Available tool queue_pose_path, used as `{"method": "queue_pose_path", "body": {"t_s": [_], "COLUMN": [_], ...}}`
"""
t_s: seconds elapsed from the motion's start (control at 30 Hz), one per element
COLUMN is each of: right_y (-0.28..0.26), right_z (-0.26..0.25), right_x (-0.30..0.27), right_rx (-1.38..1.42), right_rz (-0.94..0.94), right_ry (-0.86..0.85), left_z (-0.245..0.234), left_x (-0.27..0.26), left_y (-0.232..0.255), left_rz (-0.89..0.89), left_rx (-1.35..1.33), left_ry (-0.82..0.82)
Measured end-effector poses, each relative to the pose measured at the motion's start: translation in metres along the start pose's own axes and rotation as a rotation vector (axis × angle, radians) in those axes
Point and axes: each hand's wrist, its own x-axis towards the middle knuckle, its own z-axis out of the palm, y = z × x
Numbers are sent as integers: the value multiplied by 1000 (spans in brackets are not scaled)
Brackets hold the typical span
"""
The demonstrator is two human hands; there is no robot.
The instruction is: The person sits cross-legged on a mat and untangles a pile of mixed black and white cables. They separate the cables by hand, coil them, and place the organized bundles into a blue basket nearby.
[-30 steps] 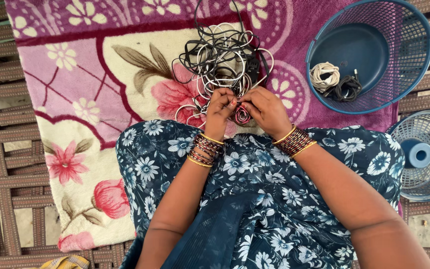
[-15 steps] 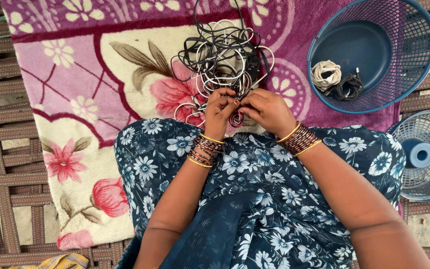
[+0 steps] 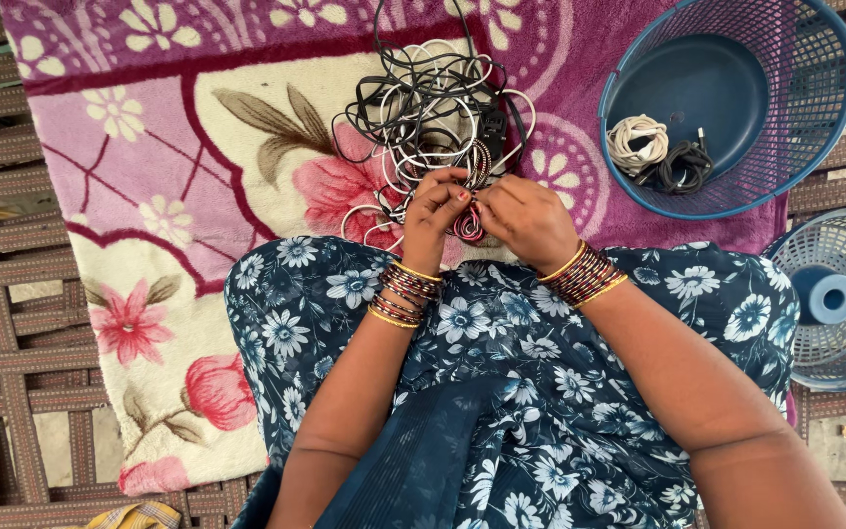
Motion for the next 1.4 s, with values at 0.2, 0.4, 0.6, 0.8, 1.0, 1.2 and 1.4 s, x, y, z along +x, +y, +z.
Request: {"method": "queue_pose_path", "body": {"t_s": [0.2, 0.4, 0.6, 0.8, 1.0, 1.2, 1.4], "right_y": [-3, 4, 5, 4, -1, 5, 10], "right_z": [-4, 0, -4, -8, -11, -9, -11], "right_x": [3, 1, 3, 7, 7, 7, 3], "right_rx": [144, 194, 197, 105, -40, 31, 246], "right_rz": [27, 82, 3, -84, -145, -82, 189], "right_ry": [26, 51, -15, -55, -68, -32, 45], "left_z": [-6, 1, 0, -3, 1, 7, 5], "left_x": [-1, -5, -10, -9, -5, -4, -2], "left_y": [16, 14, 5, 7, 16, 17, -4], "left_rz": [93, 172, 60, 34, 74, 216, -89], "left_rx": [232, 413, 196, 170, 358, 567, -88], "left_ry": [50, -2, -13, 16, 65, 75, 34]}}
